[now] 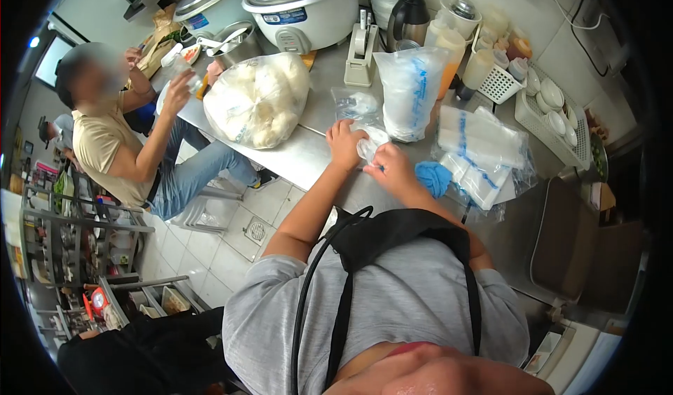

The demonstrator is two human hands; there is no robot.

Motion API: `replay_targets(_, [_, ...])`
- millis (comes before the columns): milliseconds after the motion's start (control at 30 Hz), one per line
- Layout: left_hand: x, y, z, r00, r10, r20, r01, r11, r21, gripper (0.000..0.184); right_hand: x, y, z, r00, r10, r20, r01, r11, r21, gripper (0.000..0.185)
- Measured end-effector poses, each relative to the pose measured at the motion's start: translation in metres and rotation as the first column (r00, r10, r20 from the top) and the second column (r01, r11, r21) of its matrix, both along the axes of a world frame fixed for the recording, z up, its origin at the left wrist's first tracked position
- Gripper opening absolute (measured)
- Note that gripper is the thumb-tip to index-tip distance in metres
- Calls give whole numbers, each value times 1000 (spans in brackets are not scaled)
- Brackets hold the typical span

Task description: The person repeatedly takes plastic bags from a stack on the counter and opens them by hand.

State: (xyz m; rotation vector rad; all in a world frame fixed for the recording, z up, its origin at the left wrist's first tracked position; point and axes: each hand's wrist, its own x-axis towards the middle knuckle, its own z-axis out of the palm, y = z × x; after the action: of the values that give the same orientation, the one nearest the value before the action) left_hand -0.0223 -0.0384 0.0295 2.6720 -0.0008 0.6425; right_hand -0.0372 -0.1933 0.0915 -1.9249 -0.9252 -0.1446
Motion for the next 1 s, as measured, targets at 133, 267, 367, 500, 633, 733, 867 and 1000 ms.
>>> replay_targets(133, [29, 17, -34, 979, 176, 103, -187, 976, 113, 21, -7, -3, 19, 996, 85, 9, -85, 967, 239, 18])
replay_targets(267, [56, 42, -61, 957, 272, 104, -237, 935, -265, 30, 2, -28, 42, 965, -14, -263, 141, 870, 472, 11])
replay_targets(367, [45, 47, 3, 970, 88, -225, -127, 979, -162, 40, 21, -47, 56, 877, 135, -461, 230, 724, 650, 13])
replay_targets(500, [37, 62, 66, 988, -120, 96, 149, 585, -797, 49, 30, -56, 54, 895, 71, -440, 279, 680, 678, 13])
replay_targets(633, [12, 38, 123, 879, -459, 129, 259, 234, -937, 53, 33, -48, 52, 895, 125, -429, 245, 665, 705, 13])
replay_targets(733, [-11, -3, 124, 818, -572, -65, 315, 539, -781, 78, 36, -40, 50, 902, 162, -399, 194, 674, 712, 17])
replay_targets(867, [-14, -50, 100, 729, -611, -309, 162, 592, -789, 37, 45, -32, 56, 960, 80, -268, 120, 748, 653, 25])
replay_targets(1000, [-1, -41, 104, 930, -358, -83, 22, 278, -960, 22, 49, -50, 60, 948, 100, -303, 137, 730, 670, 67])
